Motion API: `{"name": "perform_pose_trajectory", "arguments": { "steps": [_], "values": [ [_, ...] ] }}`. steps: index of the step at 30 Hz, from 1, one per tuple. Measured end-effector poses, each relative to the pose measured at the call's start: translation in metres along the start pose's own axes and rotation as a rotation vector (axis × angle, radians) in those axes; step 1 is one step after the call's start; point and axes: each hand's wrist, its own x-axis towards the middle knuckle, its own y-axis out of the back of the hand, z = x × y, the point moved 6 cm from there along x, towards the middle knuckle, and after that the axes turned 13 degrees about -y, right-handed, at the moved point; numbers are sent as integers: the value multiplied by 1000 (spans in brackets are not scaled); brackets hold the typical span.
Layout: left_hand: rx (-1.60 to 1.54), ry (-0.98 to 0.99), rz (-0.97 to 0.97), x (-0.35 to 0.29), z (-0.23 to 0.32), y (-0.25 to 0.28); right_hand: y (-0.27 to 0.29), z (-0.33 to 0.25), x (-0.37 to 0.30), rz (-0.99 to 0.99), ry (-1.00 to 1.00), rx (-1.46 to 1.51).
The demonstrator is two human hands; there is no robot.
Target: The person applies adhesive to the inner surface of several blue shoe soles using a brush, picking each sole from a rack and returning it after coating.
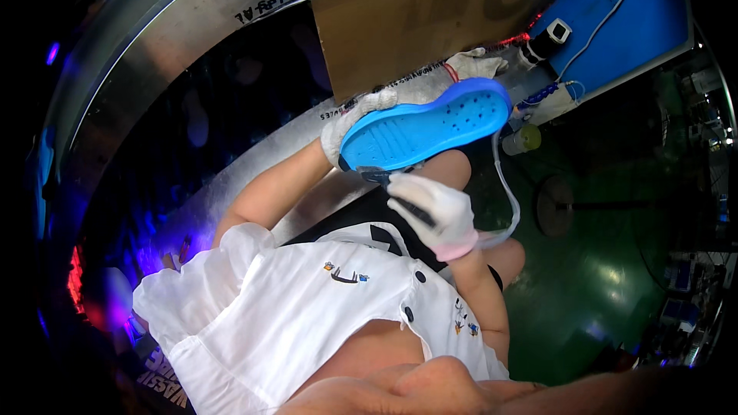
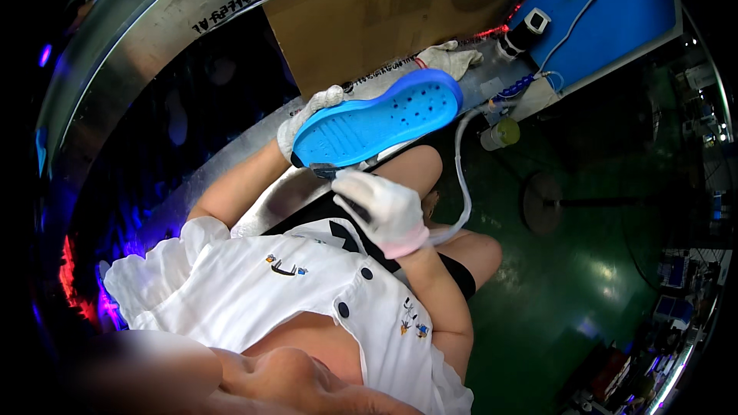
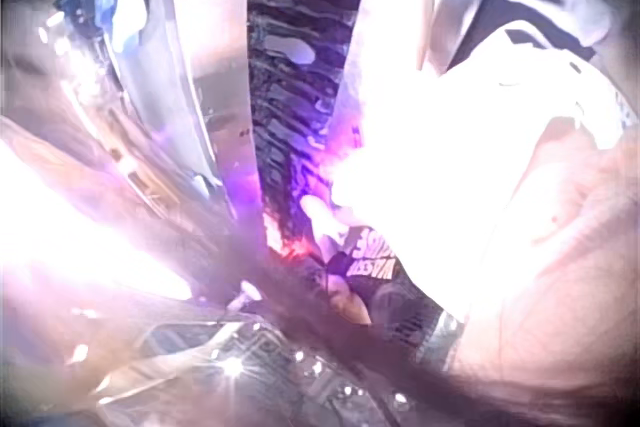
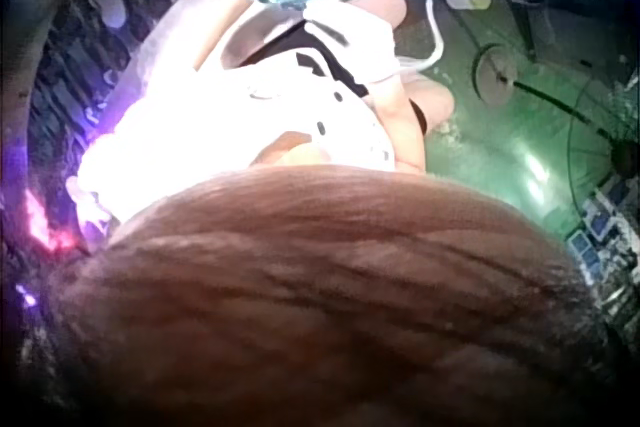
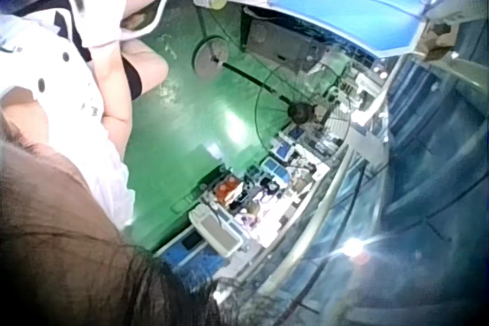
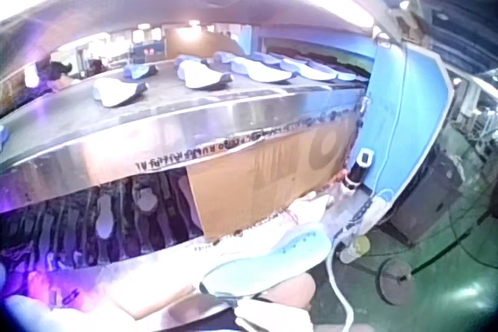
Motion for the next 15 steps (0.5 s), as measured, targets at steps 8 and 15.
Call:
{"name": "perform_pose_trajectory", "arguments": {
  "steps": [8,15],
  "values": [
    [458,-175,16,3,16,35,1,-5,-1,10,42,-59],
    [597,-142,-88,6,28,-1,10,-14,-5,18,42,-223]
  ]
}}
